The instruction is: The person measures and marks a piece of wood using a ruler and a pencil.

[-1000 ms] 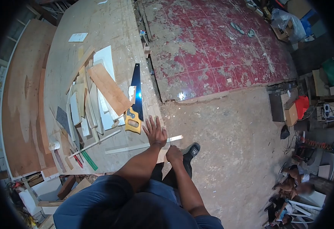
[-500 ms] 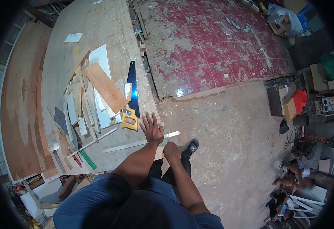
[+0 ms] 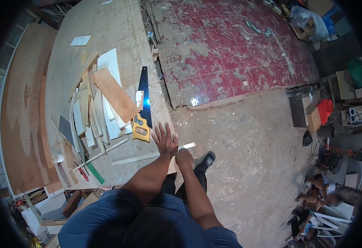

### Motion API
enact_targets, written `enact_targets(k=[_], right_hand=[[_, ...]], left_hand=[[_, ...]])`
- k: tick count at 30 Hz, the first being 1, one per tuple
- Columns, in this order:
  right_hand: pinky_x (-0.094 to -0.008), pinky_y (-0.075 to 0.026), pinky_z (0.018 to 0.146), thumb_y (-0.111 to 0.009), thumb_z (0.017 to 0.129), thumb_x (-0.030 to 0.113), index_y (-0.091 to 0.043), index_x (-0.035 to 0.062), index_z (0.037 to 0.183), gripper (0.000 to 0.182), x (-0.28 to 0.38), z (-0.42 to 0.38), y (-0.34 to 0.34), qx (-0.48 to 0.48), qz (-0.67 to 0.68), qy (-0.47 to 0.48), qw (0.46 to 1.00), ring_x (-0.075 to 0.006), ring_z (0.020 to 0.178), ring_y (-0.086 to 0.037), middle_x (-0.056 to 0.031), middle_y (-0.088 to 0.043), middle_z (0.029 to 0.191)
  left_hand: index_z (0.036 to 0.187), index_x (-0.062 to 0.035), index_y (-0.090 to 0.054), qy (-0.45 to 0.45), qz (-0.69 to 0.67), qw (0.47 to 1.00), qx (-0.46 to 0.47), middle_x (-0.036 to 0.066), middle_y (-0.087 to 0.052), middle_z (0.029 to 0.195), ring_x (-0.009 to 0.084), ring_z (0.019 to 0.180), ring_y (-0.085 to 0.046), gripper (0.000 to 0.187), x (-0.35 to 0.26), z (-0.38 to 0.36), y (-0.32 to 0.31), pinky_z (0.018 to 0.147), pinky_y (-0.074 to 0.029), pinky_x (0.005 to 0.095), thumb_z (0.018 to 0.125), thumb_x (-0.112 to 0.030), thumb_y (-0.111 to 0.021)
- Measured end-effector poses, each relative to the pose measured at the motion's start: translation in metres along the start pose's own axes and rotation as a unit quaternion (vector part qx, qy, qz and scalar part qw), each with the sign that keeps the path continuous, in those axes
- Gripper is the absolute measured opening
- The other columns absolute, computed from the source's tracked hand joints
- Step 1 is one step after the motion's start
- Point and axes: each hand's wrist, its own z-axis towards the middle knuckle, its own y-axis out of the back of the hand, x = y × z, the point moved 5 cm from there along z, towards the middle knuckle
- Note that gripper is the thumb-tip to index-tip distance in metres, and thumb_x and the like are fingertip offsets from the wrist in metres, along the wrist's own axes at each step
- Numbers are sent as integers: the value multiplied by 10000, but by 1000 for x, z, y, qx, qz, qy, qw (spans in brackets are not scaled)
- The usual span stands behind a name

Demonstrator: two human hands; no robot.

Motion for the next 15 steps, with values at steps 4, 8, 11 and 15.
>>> enact_targets(k=[4,8,11,15], right_hand=[[-461,-485,924,-428,945,251,-645,-21,1070,369,3,-18,8,20,-23,17,999,-388,1083,-609,-267,-627,1130],[-462,-489,916,-432,931,219,-641,-29,1067,352,-5,-31,8,23,-15,-9,1000,-391,1067,-616,-274,-627,1120],[-440,-500,913,-465,903,174,-657,-19,1074,322,-4,0,-6,3,-29,-6,1000,-364,1090,-618,-241,-634,1147],[-445,-502,910,-475,890,161,-655,-24,1078,319,9,-1,4,50,-25,2,998,-375,1094,-613,-253,-622,1163]], left_hand=[[1506,-126,-207,-1,4,1000,-4,185,-74,1573,413,1445,-41,729,3,1,-3,1120,-1,629,861,-338,-471],[1512,-122,-173,1,11,1000,14,189,-32,1575,407,1447,-10,734,3,2,-3,1123,25,616,871,-338,-460],[1511,-124,-177,1,5,1000,20,188,-34,1575,406,1448,-10,727,0,1,-1,1123,29,616,875,-337,-458],[1507,-118,-187,4,4,1000,11,191,-39,1574,408,1446,-17,726,4,0,-2,1122,23,619,871,-326,-469]])
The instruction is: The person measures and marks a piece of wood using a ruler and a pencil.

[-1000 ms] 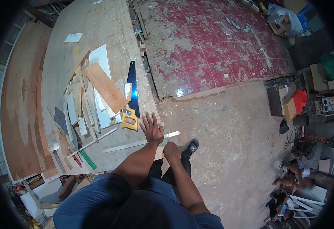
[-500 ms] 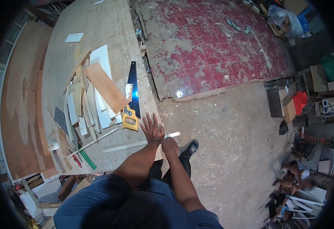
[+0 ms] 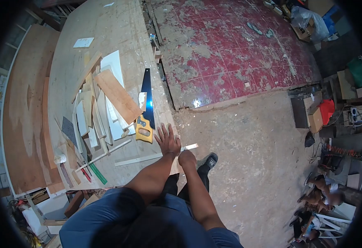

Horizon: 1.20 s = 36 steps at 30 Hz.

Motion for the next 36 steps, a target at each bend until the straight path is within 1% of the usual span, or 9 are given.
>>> enact_targets(k=[2,5,12,16,23,25,26,30,36], right_hand=[[-445,-504,908,-490,873,155,-645,-39,1092,331,0,-34,13,12,-24,9,1000,-381,1091,-613,-267,-615,1167],[-447,-502,910,-499,864,157,-644,-55,1083,337,-19,-39,2,-2,-16,-23,1000,-380,1085,-617,-270,-622,1149],[-437,-502,915,-516,866,154,-651,-45,1082,323,-3,17,-10,-10,-19,13,1000,-379,1095,-615,-263,-624,1154],[-434,-506,903,-566,839,139,-682,0,1063,289,-6,-33,6,18,-42,-30,999,-372,1097,-616,-244,-620,1179],[-441,-506,900,-557,846,162,-678,1,1079,307,-5,9,-11,-8,13,-8,1000,-372,1097,-614,-247,-618,1176],[-444,-508,895,-549,851,161,-676,2,1082,308,2,3,-1,-19,-3,3,1000,-376,1093,-615,-246,-625,1162],[-438,-509,897,-543,849,150,-677,1,1077,304,0,-4,-1,21,-49,24,998,-378,1088,-617,-249,-633,1142],[-435,-508,906,-525,850,139,-681,-24,1042,297,-13,-41,5,-10,-8,-19,1000,-382,1082,-620,-267,-633,1126],[-440,-505,911,-501,864,146,-663,-28,1073,317,-9,-2,-9,-33,18,-26,999,-379,1089,-617,-260,-622,1159]], left_hand=[[1506,-116,-189,-6,-4,1000,-5,192,-41,1573,410,1445,-20,727,-3,6,1,1121,19,621,869,-321,-473],[1505,-118,-192,-7,-4,1000,0,190,-43,1573,417,1443,-20,722,-3,-1,0,1120,13,625,869,-320,-470],[1506,-124,-187,2,1,1000,-1,190,-53,1572,418,1442,-25,742,0,5,0,1120,15,626,857,-335,-478],[1503,-122,-194,-7,16,1000,-8,189,-59,1571,420,1440,-38,749,-2,3,-2,1118,14,630,850,-344,-485],[1498,-115,-204,-8,6,1000,-13,196,-76,1566,427,1437,-48,743,0,-2,-2,1113,14,638,851,-343,-488],[1496,-113,-208,-10,-5,1000,-8,199,-78,1565,425,1438,-45,744,-2,2,0,1116,13,633,847,-337,-494],[1496,-113,-208,-15,-8,1000,-11,199,-78,1565,425,1438,-45,744,-4,2,1,1116,13,633,847,-337,-494],[1501,-114,-210,-10,10,1000,-16,188,-86,1569,425,1435,-74,730,-4,-2,0,1119,-26,632,858,-337,-473],[1501,-111,-216,-12,0,1000,-19,190,-74,1571,417,1438,-68,725,-3,1,5,1121,-14,629,862,-343,-467]])
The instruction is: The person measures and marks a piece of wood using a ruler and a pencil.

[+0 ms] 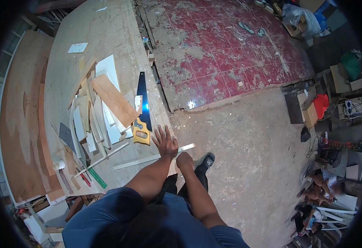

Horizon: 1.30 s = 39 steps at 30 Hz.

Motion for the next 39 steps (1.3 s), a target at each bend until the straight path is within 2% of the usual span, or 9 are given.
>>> enact_targets(k=[6,17,20,22,23,25,26,32,39], right_hand=[[-447,-504,910,-500,868,147,-668,-34,1049,306,-8,-35,9,13,-44,-1,999,-374,1079,-623,-259,-630,1141],[-453,-503,895,-474,883,182,-660,-20,1037,315,-11,8,-8,-22,-7,28,999,-383,1060,-623,-257,-641,1105],[-451,-502,901,-470,897,191,-660,-19,1041,319,-1,3,-2,-22,-25,36,999,-381,1065,-624,-263,-632,1126],[-437,-506,911,-458,923,200,-633,-40,1114,353,-2,3,-4,-20,-31,23,999,-380,1092,-618,-245,-629,1163],[-437,-506,911,-458,923,200,-633,-40,1114,353,-2,5,-5,-22,-29,25,999,-380,1092,-618,-245,-629,1163],[-448,-515,891,-405,975,263,-627,-39,1115,400,-4,12,-12,-41,-38,35,998,-392,1060,-631,-236,-636,1151],[-448,-515,891,-405,975,263,-627,-39,1115,400,-6,16,-16,-41,-35,36,998,-392,1060,-631,-236,-636,1151],[-442,-537,844,-328,1010,300,-631,-31,1095,458,2,6,-11,-53,-100,86,990,-372,1010,-657,-236,-649,1107],[-420,-534,859,-419,958,231,-623,-46,1090,369,1,10,-11,-40,-95,73,992,-357,1050,-643,-237,-637,1134]], left_hand=[[1501,-111,-223,-1,2,1000,1,189,-69,1571,416,1439,-65,728,1,0,-4,1120,-3,630,857,-341,-470],[1493,-95,-229,-18,-13,1000,-7,211,-74,1563,443,1434,-51,709,-2,-5,0,1105,-2,653,857,-294,-470],[1472,-85,-290,-114,27,993,-6,208,-180,1541,438,1428,-113,666,-5,-6,-4,1100,-28,669,857,-265,-470],[1404,-68,-392,-261,-39,965,0,187,-362,1454,422,1409,-206,567,-12,-12,-15,1093,-61,680,878,-266,-469],[1404,-68,-392,-263,-37,964,-2,187,-362,1454,422,1409,-206,567,-9,-10,-20,1093,-61,680,878,-266,-469],[1325,-58,-456,-385,-118,911,85,153,-486,1344,375,1388,-282,465,-11,-18,-35,1092,-82,683,918,-281,-452],[1267,-90,-493,-425,-106,895,80,108,-530,1292,330,1373,-324,379,-11,-19,-40,1103,-70,670,950,-285,-426],[1252,-172,-515,-417,-152,883,150,31,-561,1260,282,1363,-352,325,-11,-17,-37,1120,2,641,958,-281,-431],[1203,-169,-531,-432,-127,872,192,32,-559,1258,276,1339,-389,288,-15,-17,-29,1126,-15,627,946,-274,-456]])
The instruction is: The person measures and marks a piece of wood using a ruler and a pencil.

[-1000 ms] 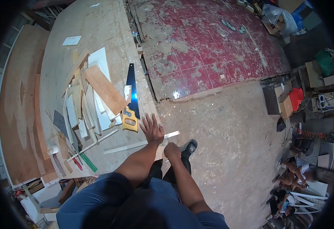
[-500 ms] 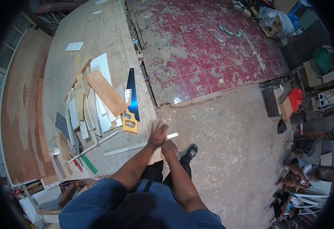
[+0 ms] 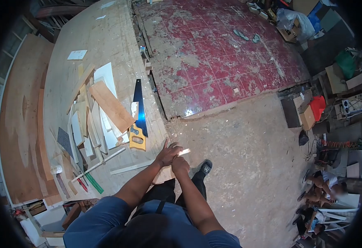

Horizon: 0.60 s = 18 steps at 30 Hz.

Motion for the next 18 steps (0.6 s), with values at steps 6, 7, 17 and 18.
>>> enact_targets(k=[6,7,17,18], right_hand=[[-416,-530,867,-473,907,210,-600,-82,1081,363,-3,-10,1,-11,22,-29,999,-362,1073,-633,-265,-630,1129],[-414,-530,867,-477,899,202,-597,-86,1082,362,-5,-12,1,-17,32,-48,998,-362,1070,-634,-272,-633,1116],[-408,-538,854,-490,883,169,-594,-100,1072,344,1,-35,7,40,23,-42,998,-363,1023,-656,-278,-642,1094],[-415,-533,863,-491,882,166,-598,-92,1084,344,1,-35,3,31,21,-48,998,-366,1041,-647,-275,-640,1105]], left_hand=[[1096,-153,-576,40,34,991,-119,101,-506,1259,330,1345,-347,233,-2,0,13,1146,-74,572,947,-274,-443],[1075,-151,-589,44,14,993,-113,103,-496,1262,336,1353,-326,235,-3,-1,14,1146,-73,575,949,-279,-437],[1012,-147,-621,78,19,995,-58,90,-490,1226,314,1357,-306,239,-1,1,8,1148,-68,584,939,-284,-438],[1012,-147,-621,79,18,995,-57,90,-490,1226,314,1357,-306,239,-1,0,7,1148,-68,584,939,-284,-438]])
